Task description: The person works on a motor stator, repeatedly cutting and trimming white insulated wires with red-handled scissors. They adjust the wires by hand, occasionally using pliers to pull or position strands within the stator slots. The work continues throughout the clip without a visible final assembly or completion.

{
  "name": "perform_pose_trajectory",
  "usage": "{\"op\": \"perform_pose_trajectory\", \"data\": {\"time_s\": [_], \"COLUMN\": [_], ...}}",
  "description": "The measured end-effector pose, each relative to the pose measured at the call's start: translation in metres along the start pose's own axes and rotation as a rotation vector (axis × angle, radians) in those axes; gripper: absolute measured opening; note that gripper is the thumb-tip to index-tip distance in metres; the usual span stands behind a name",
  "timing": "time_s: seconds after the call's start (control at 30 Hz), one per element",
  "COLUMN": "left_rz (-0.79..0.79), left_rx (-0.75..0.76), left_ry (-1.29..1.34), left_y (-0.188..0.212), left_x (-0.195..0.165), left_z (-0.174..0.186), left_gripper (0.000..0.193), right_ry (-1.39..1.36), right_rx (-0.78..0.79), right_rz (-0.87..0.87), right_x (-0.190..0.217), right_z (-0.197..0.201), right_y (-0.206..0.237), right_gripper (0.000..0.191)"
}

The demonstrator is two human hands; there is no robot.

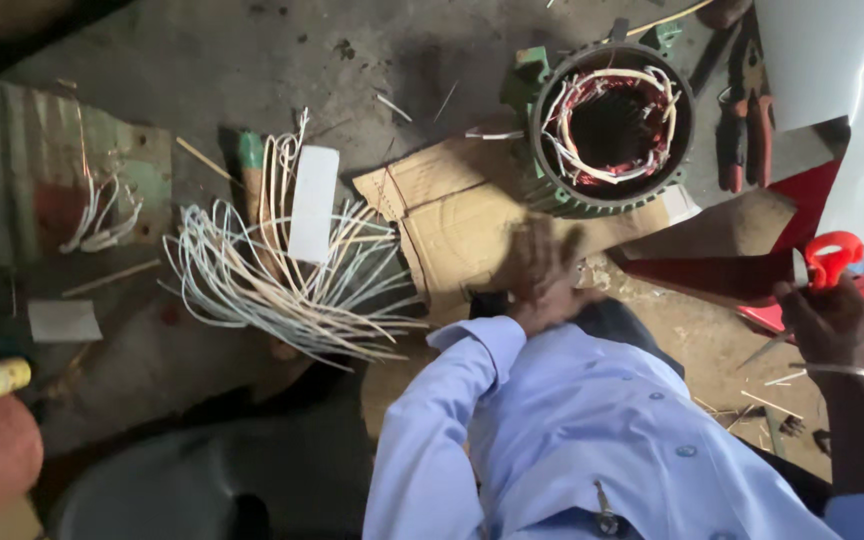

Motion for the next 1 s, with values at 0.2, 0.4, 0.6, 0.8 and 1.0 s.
{"op": "perform_pose_trajectory", "data": {"time_s": [0.2, 0.4, 0.6, 0.8, 1.0], "left_rz": [-0.119, 0.314, -0.319, -0.272, 0.093], "left_rx": [-0.207, -0.226, -0.332, -0.030, -0.509], "left_ry": [-0.045, -0.003, 0.068, 0.338, 0.095], "left_y": [0.003, -0.008, -0.099, -0.112, -0.036], "left_x": [-0.030, -0.027, -0.178, -0.168, -0.093], "left_z": [-0.012, -0.025, -0.055, -0.048, 0.089], "left_gripper": [0.069, 0.093, 0.060, 0.039, 0.018], "right_ry": [0.078, 0.154, 0.361, 0.155, -0.155], "right_rx": [0.013, 0.076, 0.053, 0.004, 0.113], "right_rz": [0.029, 0.089, 0.087, 0.156, 0.073], "right_x": [-0.007, -0.030, -0.033, -0.031, -0.065], "right_z": [0.022, 0.033, 0.051, 0.059, 0.045], "right_y": [-0.033, -0.057, -0.077, -0.084, -0.115], "right_gripper": [0.029, 0.033, 0.039, 0.037, 0.025]}}
Point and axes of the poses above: each hand's wrist, its own y-axis away from the middle knuckle, its own z-axis out of the back of the hand, x = y × z, the point moved 6 cm from there along -y, towards the middle knuckle, and after that the axes turned 8 degrees about -z, right-handed, at the moved point
